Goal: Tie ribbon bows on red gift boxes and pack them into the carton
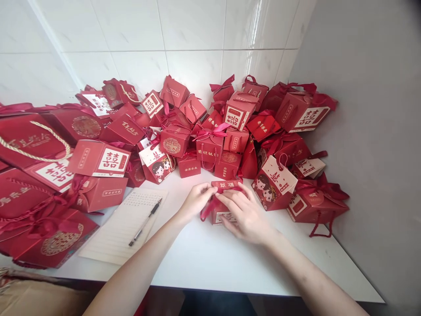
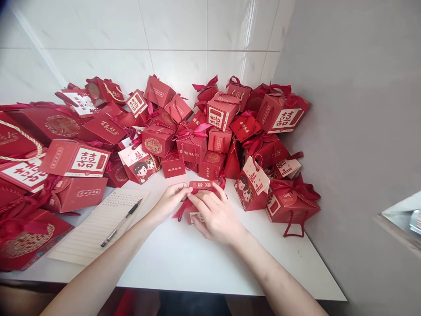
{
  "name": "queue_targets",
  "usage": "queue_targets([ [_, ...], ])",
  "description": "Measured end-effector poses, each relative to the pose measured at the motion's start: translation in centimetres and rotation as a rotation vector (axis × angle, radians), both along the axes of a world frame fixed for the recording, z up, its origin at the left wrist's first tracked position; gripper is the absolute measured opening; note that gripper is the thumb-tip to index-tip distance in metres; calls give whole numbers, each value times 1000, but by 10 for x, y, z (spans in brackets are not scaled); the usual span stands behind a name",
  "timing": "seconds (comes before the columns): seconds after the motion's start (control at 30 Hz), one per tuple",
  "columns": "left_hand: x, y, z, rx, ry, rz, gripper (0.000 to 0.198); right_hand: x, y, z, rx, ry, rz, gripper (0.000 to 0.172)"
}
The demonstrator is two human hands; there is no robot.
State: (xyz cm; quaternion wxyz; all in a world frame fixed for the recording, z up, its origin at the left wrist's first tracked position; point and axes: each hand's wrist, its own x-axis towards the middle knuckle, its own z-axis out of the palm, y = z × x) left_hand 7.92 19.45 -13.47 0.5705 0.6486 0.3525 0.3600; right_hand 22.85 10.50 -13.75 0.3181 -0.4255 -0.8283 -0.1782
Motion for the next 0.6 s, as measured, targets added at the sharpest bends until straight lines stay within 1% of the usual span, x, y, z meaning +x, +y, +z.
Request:
queue_targets([
  [0.13, 0, 2, -4, -29, 1, 5, 32, 5, 1, -4, 82, 14, 1, 25],
  [0.27, 1, 2, -6, -41, 5, 27, 32, 8, -2, -3, 158, 25, 43, 23],
  [0.33, 2, 2, -6, -41, 10, 39, 31, 8, -5, -1, 206, 31, 97, 20],
  [0.4, 2, 3, -5, -40, 15, 42, 31, 6, -8, 2, 220, 34, 161, 18],
  [0.5, 2, 3, -5, -43, 14, 39, 32, 1, -12, 6, 186, 29, 280, 20],
  [0.6, 2, 3, -7, -55, 5, 36, 33, -6, -17, 5, 155, 55, 404, 24],
])
